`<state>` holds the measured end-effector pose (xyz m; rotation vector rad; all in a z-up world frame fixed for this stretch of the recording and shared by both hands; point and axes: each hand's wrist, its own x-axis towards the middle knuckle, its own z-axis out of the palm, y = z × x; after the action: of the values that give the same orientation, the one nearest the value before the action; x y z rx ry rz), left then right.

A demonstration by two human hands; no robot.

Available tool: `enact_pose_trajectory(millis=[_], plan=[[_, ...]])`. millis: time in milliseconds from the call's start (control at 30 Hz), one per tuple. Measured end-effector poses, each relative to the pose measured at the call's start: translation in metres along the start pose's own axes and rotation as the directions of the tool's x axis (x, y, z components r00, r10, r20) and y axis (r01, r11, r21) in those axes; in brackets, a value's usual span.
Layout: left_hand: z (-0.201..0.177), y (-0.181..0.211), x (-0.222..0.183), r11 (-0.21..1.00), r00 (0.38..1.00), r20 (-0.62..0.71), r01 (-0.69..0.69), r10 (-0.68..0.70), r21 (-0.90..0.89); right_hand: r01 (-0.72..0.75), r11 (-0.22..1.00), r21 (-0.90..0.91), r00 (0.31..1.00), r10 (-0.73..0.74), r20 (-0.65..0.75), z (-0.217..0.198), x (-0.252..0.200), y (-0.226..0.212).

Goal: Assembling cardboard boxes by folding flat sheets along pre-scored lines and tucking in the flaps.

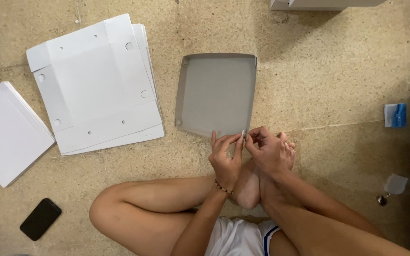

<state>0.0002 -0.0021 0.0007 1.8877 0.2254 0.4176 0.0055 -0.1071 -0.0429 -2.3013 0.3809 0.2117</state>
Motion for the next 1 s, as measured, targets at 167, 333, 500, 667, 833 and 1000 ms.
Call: enact_pose_trajectory(millis=[167,333,500,667,833,1000], plan=[[0.000,0.004,0.001,1.000,1.000,0.022,0.008,-0.008,-0.003,0.098,0.965,0.244,0.994,-0.080,-0.081,-0.014,-0.003,-0.021],[0.000,0.000,0.000,1.000,0.999,0.042,0.018,-0.019,0.010,0.167,0.940,0.297,0.986,-0.150,-0.079,-0.013,-0.002,-0.018],[-0.001,-0.004,-0.002,1.000,0.997,0.076,0.017,-0.018,0.016,0.184,0.904,0.385,0.983,-0.170,-0.071,-0.009,0.000,-0.011],[0.000,-0.006,-0.002,1.000,0.997,0.069,-0.027,0.027,-0.003,0.187,0.902,0.390,0.982,-0.173,-0.072,-0.020,-0.003,-0.024],[-0.003,-0.013,-0.001,0.999,0.996,0.072,-0.044,0.044,-0.009,0.205,0.914,0.350,0.979,-0.197,-0.060,-0.018,-0.002,-0.019],[-0.003,-0.018,0.000,0.998,0.996,0.078,-0.048,0.050,-0.032,0.198,0.836,0.512,0.977,-0.211,-0.033,-0.024,-0.002,-0.023]])
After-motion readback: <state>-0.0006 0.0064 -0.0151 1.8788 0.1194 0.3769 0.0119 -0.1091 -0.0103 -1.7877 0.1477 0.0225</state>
